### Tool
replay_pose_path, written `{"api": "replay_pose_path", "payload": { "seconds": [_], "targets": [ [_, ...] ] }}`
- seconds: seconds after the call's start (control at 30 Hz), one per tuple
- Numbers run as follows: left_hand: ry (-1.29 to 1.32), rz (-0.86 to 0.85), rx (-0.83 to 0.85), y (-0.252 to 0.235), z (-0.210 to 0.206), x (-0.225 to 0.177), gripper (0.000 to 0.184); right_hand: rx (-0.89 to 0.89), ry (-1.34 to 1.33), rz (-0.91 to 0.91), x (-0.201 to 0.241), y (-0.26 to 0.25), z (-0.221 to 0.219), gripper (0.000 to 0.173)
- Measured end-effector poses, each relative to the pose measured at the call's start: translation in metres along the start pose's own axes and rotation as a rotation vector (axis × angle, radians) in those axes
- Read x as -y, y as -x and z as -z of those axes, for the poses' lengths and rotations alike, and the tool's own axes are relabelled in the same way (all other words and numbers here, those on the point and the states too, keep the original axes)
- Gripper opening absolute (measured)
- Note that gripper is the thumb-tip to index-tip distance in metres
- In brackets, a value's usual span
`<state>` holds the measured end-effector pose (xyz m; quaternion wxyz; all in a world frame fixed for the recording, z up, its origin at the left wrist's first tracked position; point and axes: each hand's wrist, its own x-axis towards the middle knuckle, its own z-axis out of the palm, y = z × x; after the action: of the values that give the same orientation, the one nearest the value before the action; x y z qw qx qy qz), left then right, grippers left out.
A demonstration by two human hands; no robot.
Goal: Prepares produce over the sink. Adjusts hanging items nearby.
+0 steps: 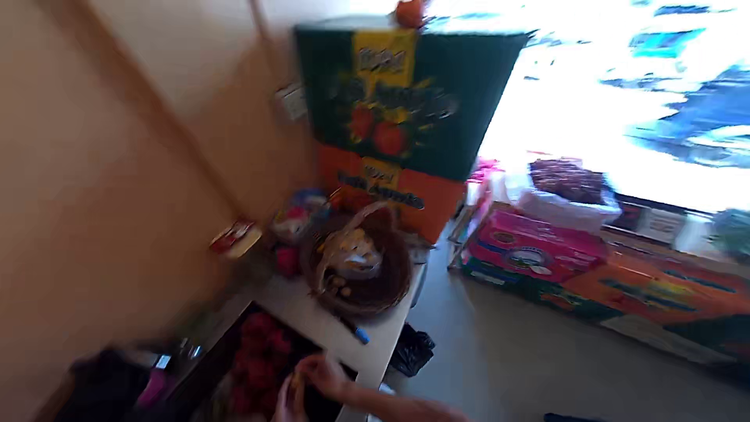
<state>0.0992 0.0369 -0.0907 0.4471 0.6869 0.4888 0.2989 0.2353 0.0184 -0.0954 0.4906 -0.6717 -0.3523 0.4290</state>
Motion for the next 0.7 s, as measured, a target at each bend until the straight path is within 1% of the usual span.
{"api": "replay_pose_path", "payload": {
  "seconds": [0.1, 0.17, 0.23, 0.3, 0.37, 0.43, 0.5, 0.57, 0.7],
  "targets": [
    [0.135, 0.035, -0.049, 0.001, 0.003, 0.000, 0.035, 0.003, 0.027, 0.040, 0.007, 0.002, -0.003, 0.025],
    [0.241, 0.009, -0.057, -0.002, 0.008, 0.001, 0.034, -0.042, 0.039, 0.010, 0.016, -0.003, 0.000, 0.027],
    [0.334, -0.026, -0.077, 0.001, 0.013, 0.003, 0.033, -0.050, 0.122, -0.006, 0.017, -0.011, 0.011, 0.027],
    [0.412, -0.038, -0.086, 0.005, 0.017, 0.002, 0.033, 0.060, 0.261, 0.057, 0.007, -0.018, 0.024, 0.022],
    [0.466, -0.037, -0.098, 0.005, 0.020, 0.004, 0.033, 0.187, 0.333, 0.103, 0.005, -0.017, 0.028, 0.026],
    [0.510, -0.032, -0.088, 0.005, 0.021, 0.008, 0.034, 0.206, 0.281, 0.173, 0.015, -0.009, 0.027, 0.028],
    [0.540, -0.020, -0.090, 0.005, 0.021, 0.009, 0.034, 0.264, 0.197, 0.272, 0.027, -0.002, 0.021, 0.031],
    [0.552, -0.007, -0.094, 0.006, 0.020, 0.007, 0.034, 0.307, 0.197, 0.336, 0.032, 0.000, 0.014, 0.031],
    [0.526, 0.024, -0.105, 0.007, 0.016, 0.008, 0.034, 0.244, 0.224, 0.396, 0.023, 0.000, 0.004, 0.023]
  ]
}}
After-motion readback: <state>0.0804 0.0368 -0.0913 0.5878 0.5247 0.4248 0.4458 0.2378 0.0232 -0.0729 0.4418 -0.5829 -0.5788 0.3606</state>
